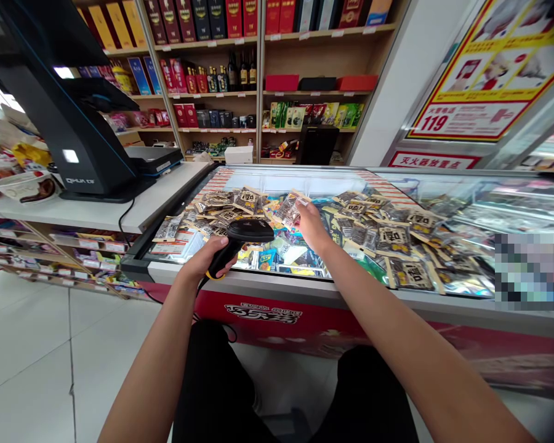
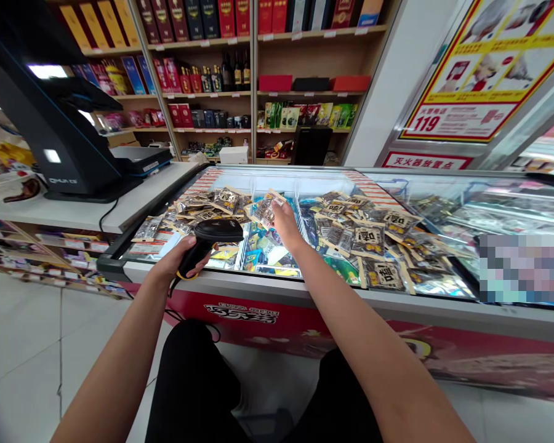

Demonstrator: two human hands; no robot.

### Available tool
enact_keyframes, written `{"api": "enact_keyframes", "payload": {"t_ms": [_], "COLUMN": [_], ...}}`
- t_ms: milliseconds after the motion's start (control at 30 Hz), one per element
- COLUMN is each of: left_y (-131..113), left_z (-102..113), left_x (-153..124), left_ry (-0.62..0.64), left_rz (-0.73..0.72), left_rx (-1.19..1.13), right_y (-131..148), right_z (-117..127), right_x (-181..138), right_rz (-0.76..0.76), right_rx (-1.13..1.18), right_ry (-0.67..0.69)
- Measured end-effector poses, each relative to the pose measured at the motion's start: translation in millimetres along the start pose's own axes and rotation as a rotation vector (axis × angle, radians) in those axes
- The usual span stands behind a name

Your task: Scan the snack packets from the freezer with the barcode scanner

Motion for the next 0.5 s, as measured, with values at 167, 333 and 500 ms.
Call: {"api": "enact_keyframes", "payload": {"t_ms": [167,333,500], "left_y": [2.6,0.9,0.3], "left_z": [2.3,5.0,7.0], "left_x": [0.0,0.3,1.2], "left_ry": [-0.001,-0.026,-0.054], "left_rz": [0.015,-0.004,-0.009], "left_rx": [0.016,0.005,0.009], "right_y": [6.4,7.3,6.3], "right_z": [-3.7,-1.4,4.2], "right_x": [-6.6,-3.4,1.0], "right_rz": [-0.017,0.002,0.014], "right_rx": [0.056,0.047,0.018], "right_ry": [0.008,0.013,-0.012]}}
Point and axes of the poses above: each hand's wrist, its own x-axis towards the middle knuckle, its own z-axis out of the back of the hand, y = z × x, the point moved 10 cm from there along x, towards the middle knuckle, and after that the axes turned 15 degrees about -y, right-handed, at the moved point
